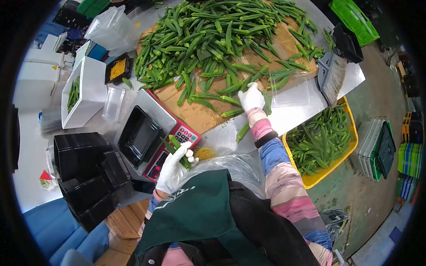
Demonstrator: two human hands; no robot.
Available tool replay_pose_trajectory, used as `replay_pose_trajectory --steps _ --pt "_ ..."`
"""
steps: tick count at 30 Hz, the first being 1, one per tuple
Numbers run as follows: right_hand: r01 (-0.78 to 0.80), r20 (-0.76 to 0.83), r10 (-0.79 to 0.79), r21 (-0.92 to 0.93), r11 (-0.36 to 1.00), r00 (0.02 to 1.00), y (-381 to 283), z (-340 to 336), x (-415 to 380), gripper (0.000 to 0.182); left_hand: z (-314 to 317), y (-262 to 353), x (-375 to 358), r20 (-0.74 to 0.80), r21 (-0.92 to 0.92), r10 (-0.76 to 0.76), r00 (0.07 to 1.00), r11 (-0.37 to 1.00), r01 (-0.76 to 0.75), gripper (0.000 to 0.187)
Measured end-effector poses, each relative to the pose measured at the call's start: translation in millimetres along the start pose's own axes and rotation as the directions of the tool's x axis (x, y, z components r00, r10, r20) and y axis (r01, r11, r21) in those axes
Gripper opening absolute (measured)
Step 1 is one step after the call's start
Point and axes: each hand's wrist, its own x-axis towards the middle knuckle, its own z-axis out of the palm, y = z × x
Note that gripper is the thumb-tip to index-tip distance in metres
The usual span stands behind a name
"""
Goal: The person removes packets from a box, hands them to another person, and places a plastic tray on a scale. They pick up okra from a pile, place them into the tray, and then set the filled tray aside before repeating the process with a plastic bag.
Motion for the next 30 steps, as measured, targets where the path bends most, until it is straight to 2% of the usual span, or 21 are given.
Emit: replay_pose_trajectory --steps 1,4,5,8,9,12,13,16,17,19,20,21,22,24,25,26,27,28,29,30 --pt "-0.044 -0.006 0.044 0.001 0.999 0.999 -6 -8 -4 0.055 -1 0 0 0.012 0.001 0.003 1.0 1.0 -0.003 0.023" --pt "-0.088 0.082 0.066 0.298 0.951 0.994 42 20 16 0.055 -1 0 0 0.023 -0.004 0.008 1.0 1.0 -0.008 0.025" --pt "-0.207 0.211 0.111 0.515 0.832 0.971 24 -7 -3 0.048 -1 0 0 0.022 -0.007 0.009 1.0 1.0 -0.009 0.025" --pt "-0.344 0.402 -0.015 0.802 0.488 0.915 38 -28 -23 0.039 -1 1 -1 0.032 -0.002 0.005 0.999 1.0 -0.005 0.024" --pt "-0.399 0.46 -0.13 0.855 0.333 0.878 43 -33 -29 0.034 0 1 -1 0.033 0.008 0.003 0.999 1.0 -0.003 0.024" --pt "-0.524 0.537 -0.314 0.841 0.131 0.783 37 -55 -54 0.03 0 3 1 0.043 0.044 -0.005 0.999 0.999 0.003 0.024" --pt "-0.557 0.559 -0.338 0.823 0.114 0.757 42 -54 -56 0.031 -1 3 2 0.049 0.058 -0.009 0.999 0.998 0.006 0.024" --pt "-0.549 0.537 -0.363 0.832 0.078 0.762 60 -62 -64 0.034 -4 3 4 0.054 0.064 -0.015 0.998 0.998 0.011 0.024" --pt "-0.533 0.506 -0.352 0.846 0.025 0.787 68 -69 -68 0.031 -5 3 4 0.052 0.06 -0.015 0.999 0.998 0.012 0.024" --pt "-0.437 0.434 -0.308 0.897 0.064 0.846 90 -101 -68 0.025 -6 4 4 0.042 0.047 -0.017 0.999 0.999 0.015 0.024" --pt "-0.316 0.306 -0.166 0.948 -0.032 0.937 121 -102 -62 0.029 -6 3 4 0.037 0.039 -0.02 0.999 0.999 0.018 0.024" --pt "-0.283 0.255 -0.144 0.933 -0.224 0.956 129 -123 -62 0.029 -6 3 4 0.034 0.035 -0.028 0.999 0.999 0.026 0.024" --pt "-0.125 0.078 -0.17 0.95 -0.286 0.982 169 -123 -50 0.035 -6 3 5 0.034 0.033 -0.035 0.999 0.999 0.034 0.023" --pt "-0.05 0.069 0.067 0.966 -0.255 0.995 146 -151 -63 0.045 -5 2 6 0.028 0.039 -0.048 0.998 0.998 0.047 0.023" --pt "-0.052 0.052 0.077 0.999 -0.003 0.996 154 -143 -57 0.051 -4 2 8 0.022 0.048 -0.055 0.998 0.997 0.054 0.023" --pt "-0.063 0.041 0.086 0.959 0.277 0.996 136 -134 -52 0.042 -3 1 9 0.015 0.059 -0.063 0.998 0.996 0.062 0.023" --pt "-0.006 -0.03 0.046 0.779 0.627 0.999 121 -126 -61 0.032 -2 0 9 0.021 0.071 -0.064 0.998 0.996 0.062 0.023" --pt "0.069 -0.056 -0.043 0.651 0.756 0.998 103 -109 -59 0.027 0 1 9 0.026 0.087 -0.065 0.998 0.994 0.062 0.023" --pt "0.182 -0.074 -0.18 0.672 0.718 0.981 94 -81 -54 0.029 2 2 9 0.033 0.104 -0.064 0.997 0.993 0.06 0.023" --pt "0.37 -0.159 -0.334 0.395 0.841 0.929 81 -64 -50 0.03 3 3 9 0.029 0.11 -0.064 0.998 0.992 0.06 0.023"
